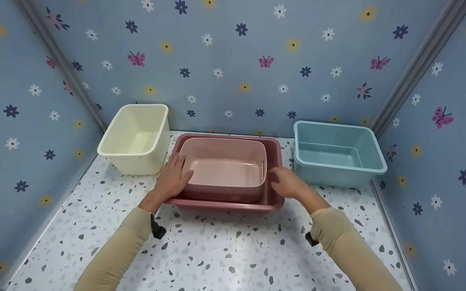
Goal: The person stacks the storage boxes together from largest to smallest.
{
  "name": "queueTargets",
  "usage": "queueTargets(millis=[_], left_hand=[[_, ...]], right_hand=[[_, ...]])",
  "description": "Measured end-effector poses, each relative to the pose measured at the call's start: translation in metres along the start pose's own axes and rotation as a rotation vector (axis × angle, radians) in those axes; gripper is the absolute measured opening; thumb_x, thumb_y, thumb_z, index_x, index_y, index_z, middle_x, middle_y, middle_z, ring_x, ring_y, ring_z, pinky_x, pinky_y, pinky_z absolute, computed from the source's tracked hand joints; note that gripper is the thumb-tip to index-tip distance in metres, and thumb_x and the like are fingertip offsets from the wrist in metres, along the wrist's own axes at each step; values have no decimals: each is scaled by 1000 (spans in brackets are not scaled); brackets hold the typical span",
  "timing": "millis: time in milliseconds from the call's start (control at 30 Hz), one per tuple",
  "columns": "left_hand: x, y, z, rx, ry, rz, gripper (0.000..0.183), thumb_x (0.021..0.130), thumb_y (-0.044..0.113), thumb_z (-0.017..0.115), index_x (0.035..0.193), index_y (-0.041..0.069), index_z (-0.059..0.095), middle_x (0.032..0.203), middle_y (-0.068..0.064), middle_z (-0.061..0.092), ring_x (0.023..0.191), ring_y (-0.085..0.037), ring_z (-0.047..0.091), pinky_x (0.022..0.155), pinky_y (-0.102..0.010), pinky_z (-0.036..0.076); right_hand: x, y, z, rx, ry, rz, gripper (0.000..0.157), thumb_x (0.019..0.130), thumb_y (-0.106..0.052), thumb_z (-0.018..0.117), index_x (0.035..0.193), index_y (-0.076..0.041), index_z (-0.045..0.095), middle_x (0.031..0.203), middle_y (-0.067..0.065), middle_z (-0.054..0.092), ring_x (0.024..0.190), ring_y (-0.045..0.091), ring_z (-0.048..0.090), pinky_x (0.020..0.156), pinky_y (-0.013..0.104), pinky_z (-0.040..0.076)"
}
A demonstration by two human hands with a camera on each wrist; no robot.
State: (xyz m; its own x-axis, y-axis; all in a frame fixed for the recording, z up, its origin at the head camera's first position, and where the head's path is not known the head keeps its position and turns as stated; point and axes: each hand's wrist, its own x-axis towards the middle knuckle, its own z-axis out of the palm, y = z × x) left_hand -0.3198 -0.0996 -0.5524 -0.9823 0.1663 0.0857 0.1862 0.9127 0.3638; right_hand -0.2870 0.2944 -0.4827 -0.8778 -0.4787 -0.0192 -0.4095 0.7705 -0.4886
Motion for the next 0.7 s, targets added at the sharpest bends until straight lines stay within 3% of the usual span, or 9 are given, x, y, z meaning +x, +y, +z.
queueTargets(millis=[133,333,500,700], left_hand=[[-1,-3,3,-24,32,14,75,99,52,39,154,4,20,158,-18,18,146,-32,10,116,-47,8],[-9,-13,-2,-82,18,37,80,98,57,39,154,3,20,159,-17,17,146,-28,12,116,-48,9],[-15,-19,-1,-108,42,56,78,99,55,40,154,3,21,159,-15,20,145,-27,18,115,-48,14],[-13,-15,3,-190,100,19,74,100,54,36,153,3,26,157,-15,24,142,-29,26,112,-47,25]], right_hand=[[-9,10,-3,-27,164,-6,32,94,-3,57,124,7,59,119,25,60,112,41,55,91,57,44],[-22,36,-9,-99,456,10,29,92,-3,60,120,2,63,116,23,62,110,41,54,90,57,42],[-28,68,-12,-186,562,54,34,92,-5,61,124,4,59,119,26,59,110,47,50,89,62,38],[-29,96,-4,-167,662,54,30,89,-1,64,119,2,65,111,23,64,102,42,56,87,60,40]])
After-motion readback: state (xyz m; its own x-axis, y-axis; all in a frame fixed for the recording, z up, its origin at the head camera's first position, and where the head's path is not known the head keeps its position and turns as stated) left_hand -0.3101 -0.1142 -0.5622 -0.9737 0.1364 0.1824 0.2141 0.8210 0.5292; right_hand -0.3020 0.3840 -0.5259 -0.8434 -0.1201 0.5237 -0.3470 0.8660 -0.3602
